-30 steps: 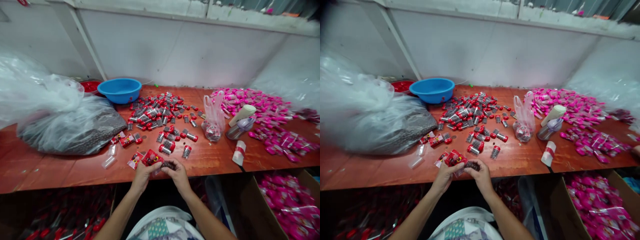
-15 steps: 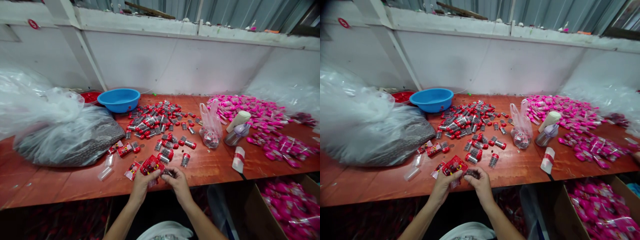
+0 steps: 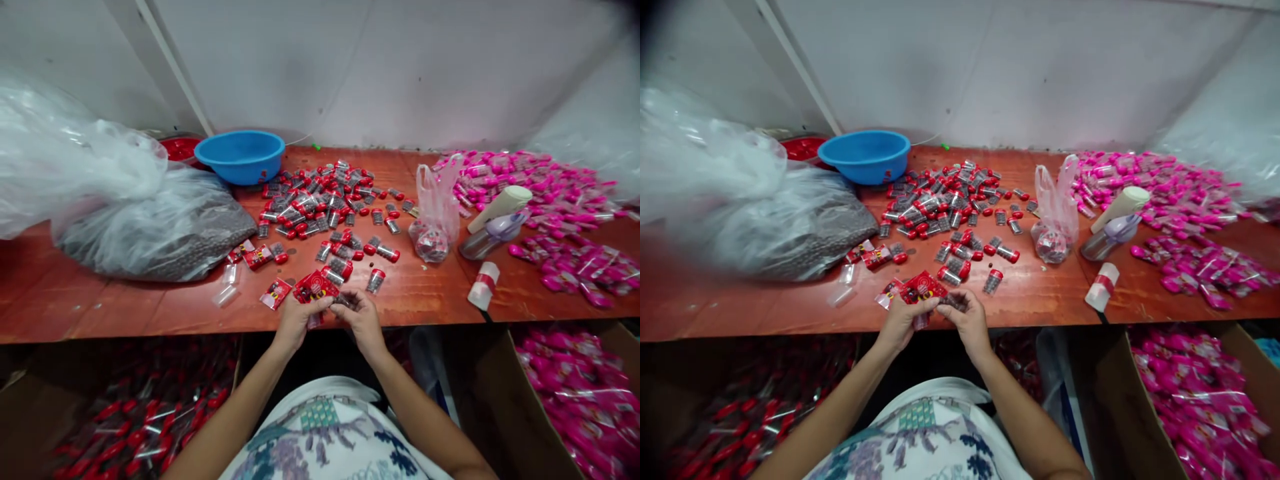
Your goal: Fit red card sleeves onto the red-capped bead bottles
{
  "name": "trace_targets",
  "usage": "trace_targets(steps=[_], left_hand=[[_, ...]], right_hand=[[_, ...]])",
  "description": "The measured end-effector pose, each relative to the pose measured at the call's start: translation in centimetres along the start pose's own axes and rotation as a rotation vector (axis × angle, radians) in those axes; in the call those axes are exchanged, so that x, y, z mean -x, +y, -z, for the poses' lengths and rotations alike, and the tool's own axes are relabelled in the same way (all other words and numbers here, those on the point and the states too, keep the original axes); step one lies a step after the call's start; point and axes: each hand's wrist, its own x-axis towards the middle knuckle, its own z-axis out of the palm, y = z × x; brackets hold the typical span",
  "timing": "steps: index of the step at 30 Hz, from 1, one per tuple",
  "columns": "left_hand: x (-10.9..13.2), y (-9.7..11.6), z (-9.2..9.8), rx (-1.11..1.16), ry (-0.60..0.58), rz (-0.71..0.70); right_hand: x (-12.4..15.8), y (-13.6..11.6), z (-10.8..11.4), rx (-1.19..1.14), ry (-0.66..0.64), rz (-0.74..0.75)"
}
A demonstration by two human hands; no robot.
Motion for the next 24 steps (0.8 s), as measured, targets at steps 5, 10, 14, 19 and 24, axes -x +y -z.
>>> trace_targets(steps=[5, 10, 14, 19, 24], left_hand=[[-0.1, -0.4, 0.0, 0.007, 0.074, -0.01], [0.3, -0.6, -0.7, 0.023, 0.0, 0.076], [0.4, -0.6, -0.4, -0.006, 0.01, 0.077], [0.4, -1.6, -0.4, -0.014, -0.008, 0.088], [0.0, -2.0, -0.2, 0.15, 0.084, 0.294]], right_hand=[[0.3, 0.5, 0.6, 0.188, -0.132, 0.137], [0.3, 1.0, 0.9, 0.28, -0.097, 0.193], [0.2, 0.7, 1.4, 0.32, -0.115, 0.14], [0.0, 1.0, 1.9, 0.269, -0.072, 0.068], [-1.1, 0.4, 6.4, 0.326, 0.142, 0.097]])
